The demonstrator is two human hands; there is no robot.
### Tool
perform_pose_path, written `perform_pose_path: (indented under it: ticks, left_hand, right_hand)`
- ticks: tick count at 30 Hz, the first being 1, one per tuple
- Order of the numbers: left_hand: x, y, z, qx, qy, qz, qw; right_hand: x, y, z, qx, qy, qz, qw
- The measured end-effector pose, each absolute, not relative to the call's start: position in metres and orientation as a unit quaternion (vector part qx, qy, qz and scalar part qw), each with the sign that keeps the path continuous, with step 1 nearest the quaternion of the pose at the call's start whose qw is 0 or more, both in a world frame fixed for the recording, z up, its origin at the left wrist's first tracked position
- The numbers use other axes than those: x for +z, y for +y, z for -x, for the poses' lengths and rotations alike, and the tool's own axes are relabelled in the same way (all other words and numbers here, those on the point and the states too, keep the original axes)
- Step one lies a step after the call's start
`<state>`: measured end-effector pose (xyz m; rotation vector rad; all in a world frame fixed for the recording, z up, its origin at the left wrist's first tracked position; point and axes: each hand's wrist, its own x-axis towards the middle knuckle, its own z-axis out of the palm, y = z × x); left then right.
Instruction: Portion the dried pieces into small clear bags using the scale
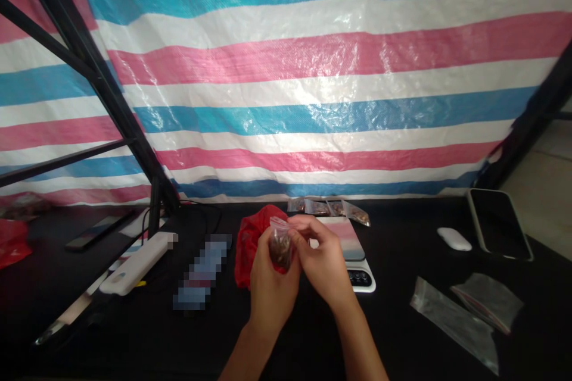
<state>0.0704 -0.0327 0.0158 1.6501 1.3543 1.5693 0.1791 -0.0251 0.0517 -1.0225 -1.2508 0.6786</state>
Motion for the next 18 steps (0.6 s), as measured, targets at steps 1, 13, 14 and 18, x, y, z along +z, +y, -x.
perform_pose_path:
  ticks: [1,13,14,18]
  left_hand:
    - [0.017,-0.032,-0.070,0.579,0.506,-0.587,0.254]
    - [0.009,0.004,0.007,0.532,0.626,-0.506,0.261]
    - [0.006,0.006,0.009,0.522,0.619,-0.515,0.282]
    - [0.003,0.004,0.012,0.485,0.581,-0.542,0.366]
  right_hand:
    - [0.053,-0.025,-0.176,0.312,-0.562,0.441,0.627]
    - [0.028,-0.005,-0.143,0.098,-0.698,0.642,0.302]
    - [0.026,-0.004,-0.143,0.092,-0.698,0.644,0.298]
    - [0.018,0.000,-0.147,0.075,-0.695,0.653,0.293]
